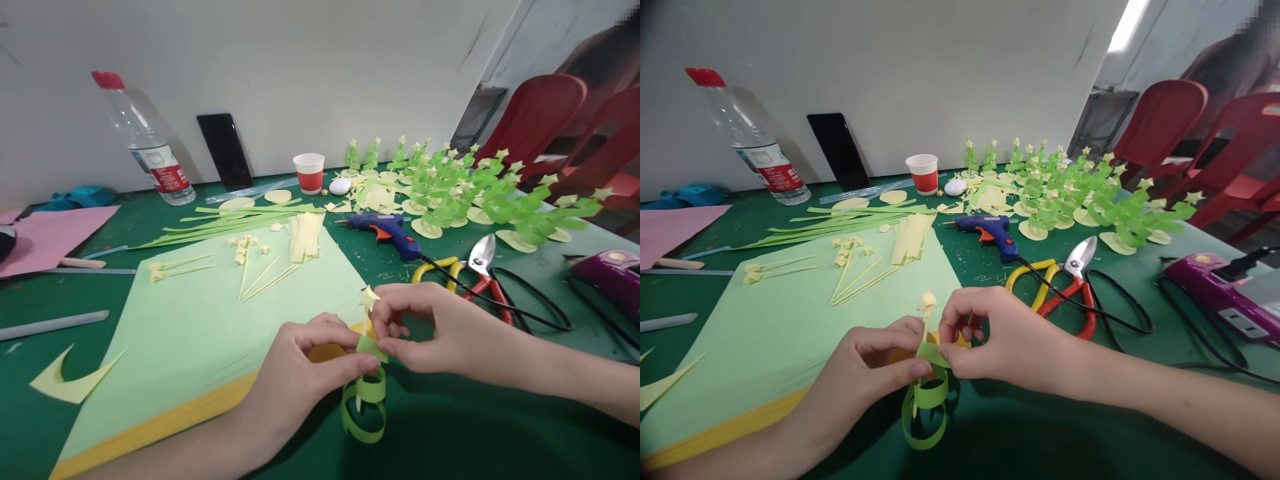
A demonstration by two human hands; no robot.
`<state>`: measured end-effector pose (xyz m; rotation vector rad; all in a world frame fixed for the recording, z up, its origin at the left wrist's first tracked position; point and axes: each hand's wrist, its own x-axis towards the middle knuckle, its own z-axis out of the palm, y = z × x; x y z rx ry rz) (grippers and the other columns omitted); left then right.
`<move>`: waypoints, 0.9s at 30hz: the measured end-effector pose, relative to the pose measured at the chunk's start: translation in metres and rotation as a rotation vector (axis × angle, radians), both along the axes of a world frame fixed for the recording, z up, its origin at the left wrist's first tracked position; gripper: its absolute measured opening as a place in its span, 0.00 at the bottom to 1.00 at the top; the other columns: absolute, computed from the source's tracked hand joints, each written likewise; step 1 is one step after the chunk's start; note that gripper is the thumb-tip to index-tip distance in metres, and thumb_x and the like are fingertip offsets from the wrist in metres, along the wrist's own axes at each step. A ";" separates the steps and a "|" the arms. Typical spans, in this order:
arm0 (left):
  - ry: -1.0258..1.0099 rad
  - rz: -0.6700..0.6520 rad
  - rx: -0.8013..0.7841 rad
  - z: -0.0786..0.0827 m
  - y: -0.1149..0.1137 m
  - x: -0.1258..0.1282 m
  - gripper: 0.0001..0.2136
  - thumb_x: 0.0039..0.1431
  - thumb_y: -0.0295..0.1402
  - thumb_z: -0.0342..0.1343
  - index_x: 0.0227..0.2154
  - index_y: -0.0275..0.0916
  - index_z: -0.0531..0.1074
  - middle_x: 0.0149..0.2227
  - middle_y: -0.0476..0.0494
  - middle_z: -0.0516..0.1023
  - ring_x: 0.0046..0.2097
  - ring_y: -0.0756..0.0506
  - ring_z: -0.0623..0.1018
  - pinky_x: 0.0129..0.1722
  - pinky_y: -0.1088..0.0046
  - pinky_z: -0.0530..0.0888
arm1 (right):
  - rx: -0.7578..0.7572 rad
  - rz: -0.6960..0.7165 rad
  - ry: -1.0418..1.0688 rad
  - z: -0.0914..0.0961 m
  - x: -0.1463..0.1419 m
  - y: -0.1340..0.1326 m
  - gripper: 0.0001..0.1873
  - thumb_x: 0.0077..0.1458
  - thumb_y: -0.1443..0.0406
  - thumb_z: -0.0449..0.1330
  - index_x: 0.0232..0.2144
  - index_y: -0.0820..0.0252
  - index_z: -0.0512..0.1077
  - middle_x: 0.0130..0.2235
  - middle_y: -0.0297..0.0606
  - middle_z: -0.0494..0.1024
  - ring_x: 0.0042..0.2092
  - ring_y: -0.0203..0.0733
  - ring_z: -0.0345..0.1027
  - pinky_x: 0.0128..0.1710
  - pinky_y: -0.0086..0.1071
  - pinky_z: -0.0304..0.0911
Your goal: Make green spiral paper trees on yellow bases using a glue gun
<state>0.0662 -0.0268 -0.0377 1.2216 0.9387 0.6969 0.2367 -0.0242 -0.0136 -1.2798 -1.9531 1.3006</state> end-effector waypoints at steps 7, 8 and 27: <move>0.048 0.025 0.035 0.000 -0.003 -0.001 0.04 0.43 0.30 0.60 0.18 0.39 0.75 0.23 0.50 0.69 0.30 0.49 0.68 0.33 0.73 0.64 | -0.048 0.001 0.042 0.001 0.000 -0.002 0.05 0.44 0.68 0.58 0.21 0.60 0.65 0.26 0.28 0.64 0.27 0.29 0.54 0.27 0.24 0.53; 0.046 0.027 0.032 -0.001 -0.004 0.000 0.04 0.43 0.30 0.60 0.17 0.39 0.75 0.23 0.50 0.70 0.30 0.48 0.68 0.32 0.72 0.64 | -0.052 -0.003 0.061 0.001 0.000 -0.002 0.05 0.44 0.68 0.59 0.21 0.60 0.65 0.26 0.28 0.63 0.27 0.29 0.54 0.27 0.24 0.53; 0.128 -0.052 0.020 0.001 -0.003 0.001 0.05 0.44 0.33 0.59 0.21 0.40 0.78 0.28 0.46 0.70 0.35 0.44 0.72 0.37 0.69 0.68 | -0.091 0.042 0.184 0.000 -0.002 -0.001 0.06 0.47 0.68 0.58 0.21 0.61 0.65 0.27 0.29 0.63 0.28 0.29 0.54 0.29 0.25 0.54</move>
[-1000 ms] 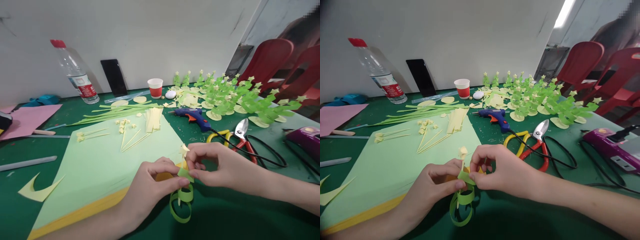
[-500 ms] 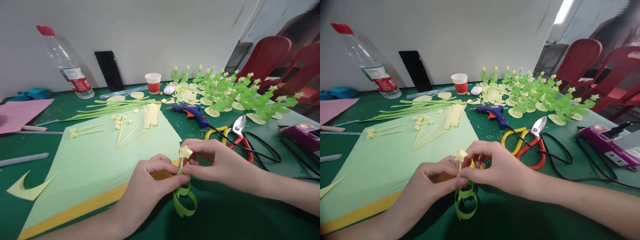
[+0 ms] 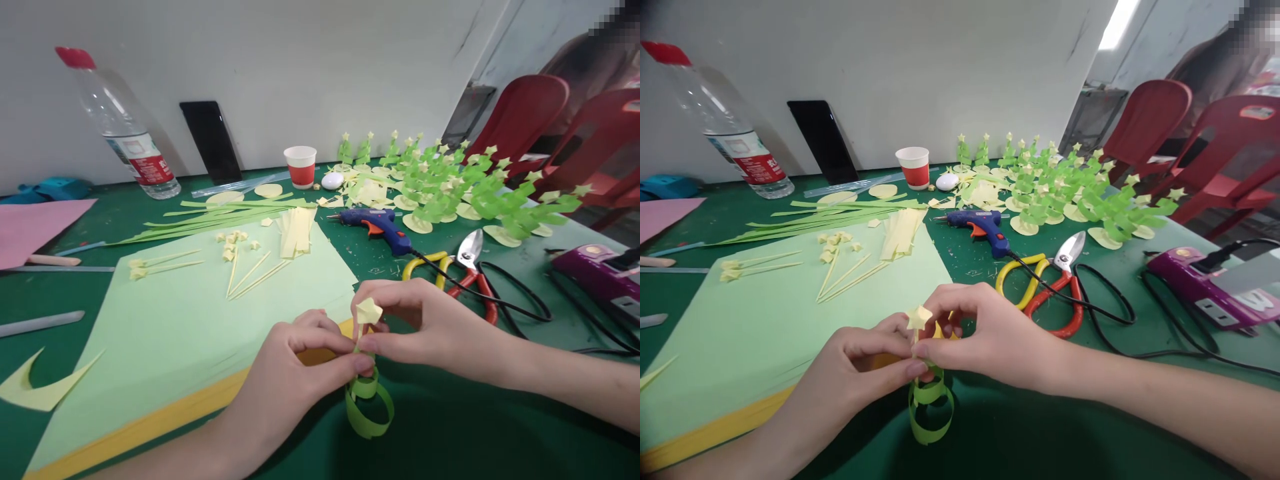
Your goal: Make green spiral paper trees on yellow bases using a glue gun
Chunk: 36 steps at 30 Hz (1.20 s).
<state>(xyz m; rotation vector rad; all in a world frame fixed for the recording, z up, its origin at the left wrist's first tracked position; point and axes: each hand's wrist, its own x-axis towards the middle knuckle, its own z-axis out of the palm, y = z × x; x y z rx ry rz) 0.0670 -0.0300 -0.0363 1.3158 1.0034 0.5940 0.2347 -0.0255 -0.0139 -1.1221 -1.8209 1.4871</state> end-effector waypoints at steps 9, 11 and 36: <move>-0.003 -0.006 0.014 -0.002 0.000 -0.001 0.05 0.45 0.33 0.59 0.22 0.39 0.78 0.28 0.45 0.70 0.35 0.44 0.71 0.38 0.68 0.68 | -0.045 -0.004 0.027 -0.003 0.002 -0.001 0.08 0.49 0.63 0.56 0.22 0.62 0.65 0.28 0.31 0.63 0.29 0.31 0.56 0.30 0.27 0.55; -0.002 0.004 0.025 -0.003 0.000 -0.002 0.04 0.45 0.32 0.59 0.22 0.39 0.77 0.28 0.46 0.71 0.34 0.45 0.72 0.37 0.69 0.68 | -0.041 -0.012 0.018 -0.002 0.001 -0.002 0.09 0.50 0.62 0.56 0.22 0.62 0.64 0.28 0.32 0.63 0.29 0.31 0.57 0.30 0.27 0.55; -0.053 0.102 0.027 0.004 0.004 -0.003 0.06 0.41 0.31 0.61 0.14 0.37 0.74 0.21 0.49 0.69 0.26 0.50 0.67 0.27 0.75 0.65 | 0.036 -0.514 -0.366 0.011 0.053 0.069 0.10 0.48 0.61 0.53 0.33 0.59 0.60 0.29 0.38 0.67 0.29 0.37 0.64 0.27 0.30 0.63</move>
